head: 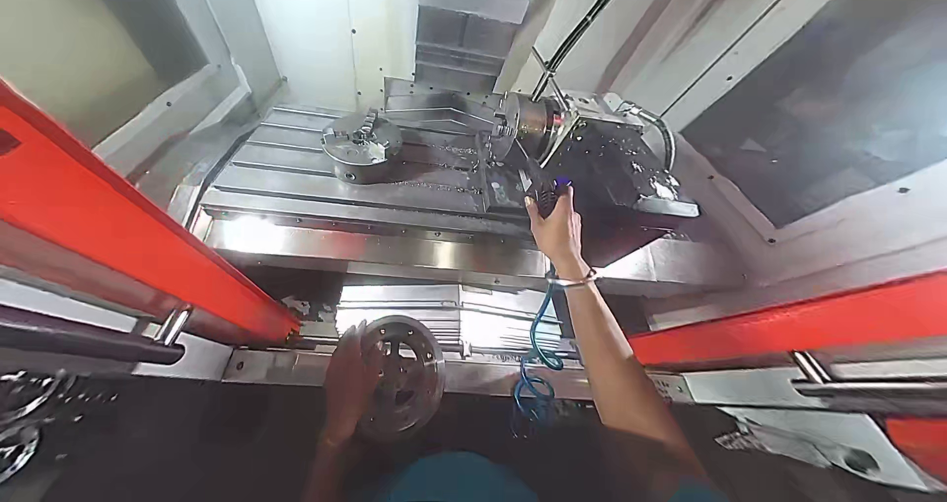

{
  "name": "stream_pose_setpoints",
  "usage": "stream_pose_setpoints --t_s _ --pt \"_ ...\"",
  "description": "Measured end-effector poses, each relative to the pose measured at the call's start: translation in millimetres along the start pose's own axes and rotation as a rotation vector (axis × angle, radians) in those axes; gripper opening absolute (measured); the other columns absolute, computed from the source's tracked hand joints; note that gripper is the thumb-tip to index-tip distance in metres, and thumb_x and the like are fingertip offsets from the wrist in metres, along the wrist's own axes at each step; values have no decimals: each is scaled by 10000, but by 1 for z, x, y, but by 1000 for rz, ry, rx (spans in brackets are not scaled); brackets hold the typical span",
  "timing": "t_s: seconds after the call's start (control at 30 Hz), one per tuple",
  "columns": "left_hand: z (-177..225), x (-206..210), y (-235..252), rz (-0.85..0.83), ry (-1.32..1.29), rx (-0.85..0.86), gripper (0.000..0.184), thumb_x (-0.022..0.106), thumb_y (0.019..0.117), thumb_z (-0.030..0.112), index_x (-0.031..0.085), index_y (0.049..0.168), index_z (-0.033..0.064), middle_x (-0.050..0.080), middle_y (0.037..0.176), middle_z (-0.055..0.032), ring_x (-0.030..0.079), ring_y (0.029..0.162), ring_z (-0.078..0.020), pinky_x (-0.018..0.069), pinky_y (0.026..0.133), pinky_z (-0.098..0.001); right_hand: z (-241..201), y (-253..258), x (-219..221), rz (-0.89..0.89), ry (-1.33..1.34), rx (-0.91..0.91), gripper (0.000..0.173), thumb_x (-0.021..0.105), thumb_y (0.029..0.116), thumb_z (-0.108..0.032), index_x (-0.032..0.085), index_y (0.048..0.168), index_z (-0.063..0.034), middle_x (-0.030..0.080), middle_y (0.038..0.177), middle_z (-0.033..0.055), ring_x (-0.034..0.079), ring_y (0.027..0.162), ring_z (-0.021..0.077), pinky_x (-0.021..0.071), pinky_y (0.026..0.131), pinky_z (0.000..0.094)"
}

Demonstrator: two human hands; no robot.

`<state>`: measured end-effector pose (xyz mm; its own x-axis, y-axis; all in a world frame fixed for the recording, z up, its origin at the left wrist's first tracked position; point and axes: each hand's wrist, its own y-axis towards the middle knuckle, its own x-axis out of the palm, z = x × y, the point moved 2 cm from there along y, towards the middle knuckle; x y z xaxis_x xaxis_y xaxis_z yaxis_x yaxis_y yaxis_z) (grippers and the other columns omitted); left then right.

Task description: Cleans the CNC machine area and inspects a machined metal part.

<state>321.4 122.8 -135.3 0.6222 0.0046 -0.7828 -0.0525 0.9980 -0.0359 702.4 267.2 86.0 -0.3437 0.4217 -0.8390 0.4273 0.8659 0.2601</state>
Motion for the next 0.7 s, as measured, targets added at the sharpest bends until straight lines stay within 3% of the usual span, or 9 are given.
stream_pose_setpoints --t_s 0.07,0.17,0.37,0.53,0.7 --pt "-2 3 -14 7 30 -23 591 488 1014 472 557 1464 95 611 1396 -189 617 1257 -369 504 1036 -578 17 6 12 -59 15 49 681 626 1011 -412 364 1500 -17 677 1135 273 674 1070 443 515 934 610" --pt "3 2 -4 44 23 -53 568 537 996 448 568 1455 115 627 1369 -179 647 1202 -370 533 985 -590 22 26 16 -42 86 36 750 612 1022 -405 282 1566 -6 602 1340 287 617 1217 446 477 1023 610" --pt "4 3 -8 35 62 -66 574 607 972 431 566 1457 126 646 1333 -169 668 1158 -363 545 957 -589 37 34 27 -47 117 -20 673 642 1011 -368 344 1490 -1 634 1221 278 652 1115 443 502 948 629" --pt "5 1 -7 24 41 -69 563 637 968 376 552 1468 131 646 1348 -158 670 1165 -354 543 970 -586 33 25 35 -86 45 -38 642 627 1017 -349 398 1478 34 652 1221 283 643 1163 423 481 1031 563" --pt "4 1 -8 14 22 -74 562 645 962 359 549 1473 147 638 1373 -133 663 1190 -337 542 980 -580 30 30 61 -183 -41 30 653 579 1038 -371 364 1511 24 689 1166 254 676 1119 390 503 1003 534"
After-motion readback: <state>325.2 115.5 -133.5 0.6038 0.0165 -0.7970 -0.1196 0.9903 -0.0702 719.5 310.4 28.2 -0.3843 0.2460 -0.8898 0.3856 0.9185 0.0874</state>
